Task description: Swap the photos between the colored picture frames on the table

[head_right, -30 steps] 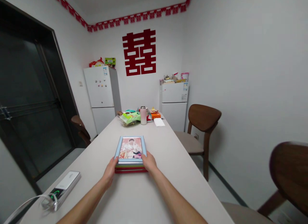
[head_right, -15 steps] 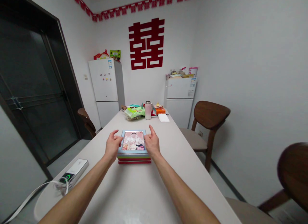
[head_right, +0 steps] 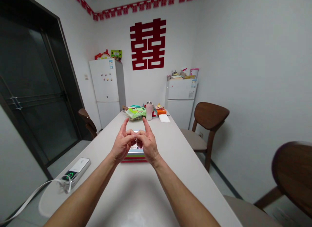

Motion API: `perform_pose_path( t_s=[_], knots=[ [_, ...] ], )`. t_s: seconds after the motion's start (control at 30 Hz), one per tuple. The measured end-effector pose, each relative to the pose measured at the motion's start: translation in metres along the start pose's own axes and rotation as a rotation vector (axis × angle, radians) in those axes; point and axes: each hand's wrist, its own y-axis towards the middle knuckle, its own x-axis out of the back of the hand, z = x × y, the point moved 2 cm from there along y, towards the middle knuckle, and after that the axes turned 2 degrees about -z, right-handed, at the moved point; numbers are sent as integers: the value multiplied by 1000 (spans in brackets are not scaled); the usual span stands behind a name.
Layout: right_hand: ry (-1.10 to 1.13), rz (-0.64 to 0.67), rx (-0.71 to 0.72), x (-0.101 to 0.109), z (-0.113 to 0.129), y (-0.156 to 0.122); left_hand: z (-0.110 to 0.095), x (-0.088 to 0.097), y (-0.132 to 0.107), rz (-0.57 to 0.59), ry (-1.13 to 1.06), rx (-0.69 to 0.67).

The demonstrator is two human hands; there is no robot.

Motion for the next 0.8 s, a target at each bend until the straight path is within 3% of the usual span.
perform_pose_path(
  t_s=[0.13, 0.23, 0.37, 0.47, 0.53, 0.7, 0.8],
  knots=[
    [-102, -184, -210, 16, -20, 8, 11, 22, 5, -110, 22, 85],
    [-161, -150, -278, 16, -25, 12, 13, 28, 6, -77, 36, 228],
    [-277, -60, -313, 1, -21, 13, 11, 15, 7, -18, 49, 354],
    [-421, -36, -288, -6, -22, 15, 12, 10, 10, -48, 59, 380],
    [-548, -41, -247, -1, -28, 18, 16, 17, 12, -104, 75, 394],
    [-974, -42, -51, 33, -53, 22, 43, 62, 3, -365, 141, 405],
    [-1206, 64, 57, 49, -70, 16, 70, 82, -14, -445, 151, 476]
  ],
)
